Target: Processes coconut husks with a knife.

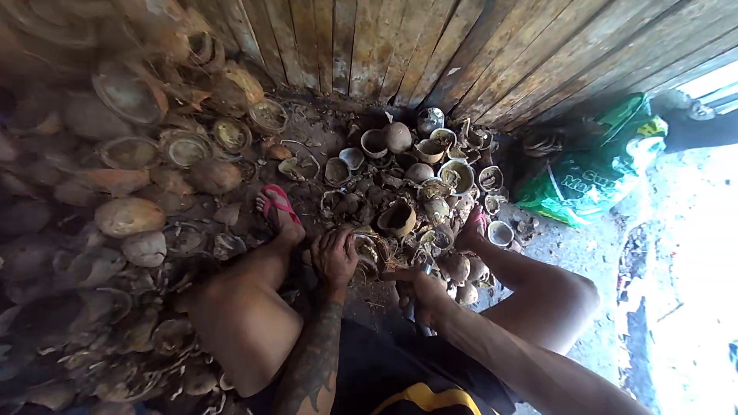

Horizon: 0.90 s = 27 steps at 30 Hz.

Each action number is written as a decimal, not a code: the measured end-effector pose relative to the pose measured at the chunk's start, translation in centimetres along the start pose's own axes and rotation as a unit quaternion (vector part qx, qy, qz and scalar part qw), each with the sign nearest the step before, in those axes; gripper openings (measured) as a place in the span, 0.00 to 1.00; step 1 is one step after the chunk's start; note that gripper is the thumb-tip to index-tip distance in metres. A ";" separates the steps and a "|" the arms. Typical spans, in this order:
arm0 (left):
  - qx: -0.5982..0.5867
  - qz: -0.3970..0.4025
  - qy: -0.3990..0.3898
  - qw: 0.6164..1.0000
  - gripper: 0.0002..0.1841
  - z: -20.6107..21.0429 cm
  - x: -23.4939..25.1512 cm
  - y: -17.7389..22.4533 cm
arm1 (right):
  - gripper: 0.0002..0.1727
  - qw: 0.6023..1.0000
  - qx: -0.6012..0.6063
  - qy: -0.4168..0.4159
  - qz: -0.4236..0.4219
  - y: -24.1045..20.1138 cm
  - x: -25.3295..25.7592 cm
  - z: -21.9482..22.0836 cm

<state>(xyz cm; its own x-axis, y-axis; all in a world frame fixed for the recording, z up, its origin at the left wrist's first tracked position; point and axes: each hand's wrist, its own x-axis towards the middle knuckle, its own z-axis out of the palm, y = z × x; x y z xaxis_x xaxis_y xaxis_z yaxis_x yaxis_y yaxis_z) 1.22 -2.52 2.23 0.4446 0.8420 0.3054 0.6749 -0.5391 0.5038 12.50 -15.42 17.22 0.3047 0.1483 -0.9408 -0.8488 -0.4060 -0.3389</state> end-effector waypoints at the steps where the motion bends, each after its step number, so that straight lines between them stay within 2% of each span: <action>1: -0.002 0.001 -0.002 1.000 0.18 0.0 -0.1 0.0 | 0.08 1.000 0.001 0.006 -0.004 0.3 -0.2 0.0; 7: 0.001 -0.004 0.002 1.000 0.19 0.3 -0.1 -0.2 | 0.11 0.998 0.024 0.059 -0.015 2.4 0.4 0.5; 11: -0.003 -0.007 0.001 1.000 0.20 0.5 -0.1 -0.4 | 0.10 0.996 0.072 0.023 -0.055 5.7 2.3 -1.1; 15: -0.008 -0.001 -0.003 1.000 0.20 0.2 -0.2 -0.2 | 0.10 0.989 0.125 -0.026 -0.075 6.9 2.5 -1.4; 18: -0.054 -0.017 -0.027 0.998 0.21 -1.0 0.1 0.1 | 0.08 0.992 0.077 -0.044 -0.089 6.2 2.4 -2.1; 22: -0.087 -0.033 -0.030 0.995 0.25 -3.8 0.0 1.9 | 0.11 0.975 -0.094 -0.088 -0.181 3.2 1.5 -3.7; 24: -0.082 -0.034 0.000 0.996 0.24 -4.0 -0.4 2.5 | 0.11 0.972 -0.119 -0.106 -0.173 1.5 0.8 -3.8; 27: -0.109 -0.053 0.053 0.991 0.21 -3.5 -1.3 3.2 | 0.12 0.985 -0.090 -0.101 -0.105 -0.9 0.4 -3.5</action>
<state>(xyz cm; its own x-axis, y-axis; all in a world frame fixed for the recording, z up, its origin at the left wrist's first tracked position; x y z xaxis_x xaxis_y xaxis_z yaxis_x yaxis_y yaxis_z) 0.76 -5.27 6.32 0.3063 0.8971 0.3184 0.5655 -0.4405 0.6972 14.91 -18.14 17.11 0.3568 0.4151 -0.8369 -0.6805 -0.4983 -0.5372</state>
